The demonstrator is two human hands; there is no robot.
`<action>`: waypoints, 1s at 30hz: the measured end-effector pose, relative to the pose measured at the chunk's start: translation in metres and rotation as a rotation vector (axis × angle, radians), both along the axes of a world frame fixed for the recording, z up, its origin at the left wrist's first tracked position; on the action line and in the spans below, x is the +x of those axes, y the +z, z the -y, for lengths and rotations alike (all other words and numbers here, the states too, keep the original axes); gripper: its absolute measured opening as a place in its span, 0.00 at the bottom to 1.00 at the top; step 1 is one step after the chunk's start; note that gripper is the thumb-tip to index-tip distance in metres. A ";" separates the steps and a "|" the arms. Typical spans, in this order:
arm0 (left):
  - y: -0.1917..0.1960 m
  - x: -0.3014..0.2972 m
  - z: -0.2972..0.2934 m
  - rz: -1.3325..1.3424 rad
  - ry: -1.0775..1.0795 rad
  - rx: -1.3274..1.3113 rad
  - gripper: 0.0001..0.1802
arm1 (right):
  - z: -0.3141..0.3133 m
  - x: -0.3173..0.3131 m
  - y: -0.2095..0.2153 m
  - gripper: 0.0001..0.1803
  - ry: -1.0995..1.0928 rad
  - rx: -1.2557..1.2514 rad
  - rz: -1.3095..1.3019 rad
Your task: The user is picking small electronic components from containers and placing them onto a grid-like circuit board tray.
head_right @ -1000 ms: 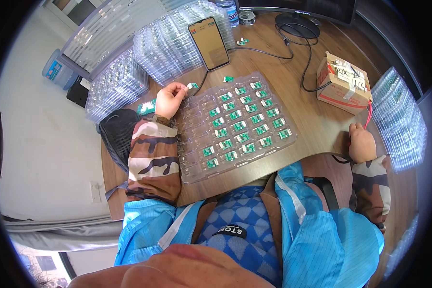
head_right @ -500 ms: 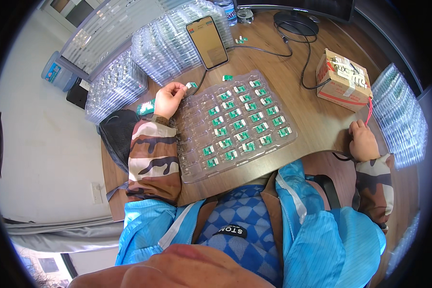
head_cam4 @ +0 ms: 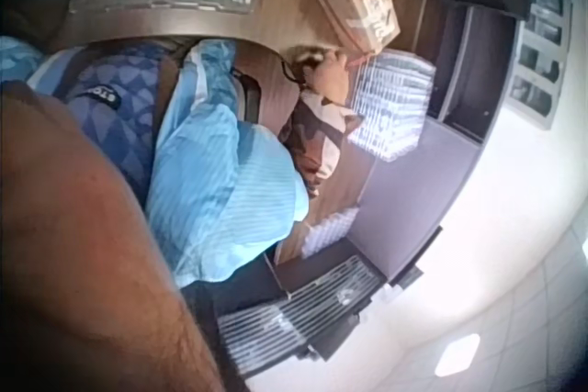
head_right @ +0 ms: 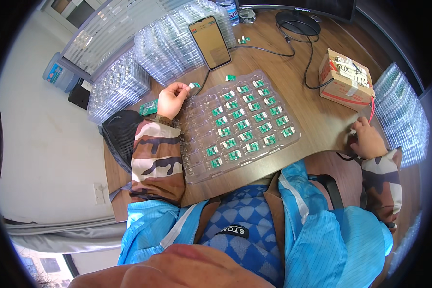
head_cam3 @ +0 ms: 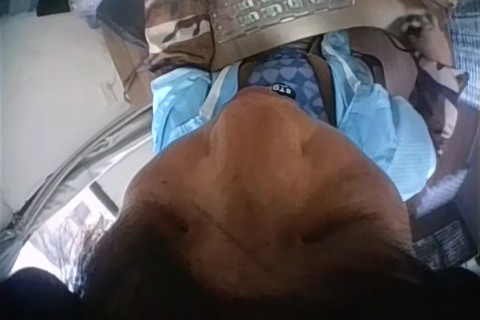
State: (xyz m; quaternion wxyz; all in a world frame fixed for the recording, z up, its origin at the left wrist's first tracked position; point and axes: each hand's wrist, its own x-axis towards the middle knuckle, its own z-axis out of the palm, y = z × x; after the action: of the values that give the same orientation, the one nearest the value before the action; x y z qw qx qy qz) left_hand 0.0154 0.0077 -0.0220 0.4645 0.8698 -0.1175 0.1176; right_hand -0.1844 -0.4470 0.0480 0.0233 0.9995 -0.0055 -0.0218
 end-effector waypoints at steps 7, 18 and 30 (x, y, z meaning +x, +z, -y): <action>0.004 -0.005 -0.003 -0.010 0.028 0.010 0.08 | -0.110 0.064 0.060 0.16 0.226 -0.069 0.242; 0.011 -0.012 0.005 0.007 0.054 0.035 0.07 | -0.208 0.222 -0.002 0.17 0.709 0.366 0.735; 0.012 -0.014 0.005 0.046 0.048 0.061 0.07 | -0.223 0.246 -0.010 0.16 0.640 0.327 0.721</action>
State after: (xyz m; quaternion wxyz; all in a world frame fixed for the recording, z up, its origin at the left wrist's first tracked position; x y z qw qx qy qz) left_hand 0.0012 0.0022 -0.0096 0.4320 0.8832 -0.1108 0.1453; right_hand 0.0611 -0.2242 0.0379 -0.1315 0.8855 0.2969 0.3322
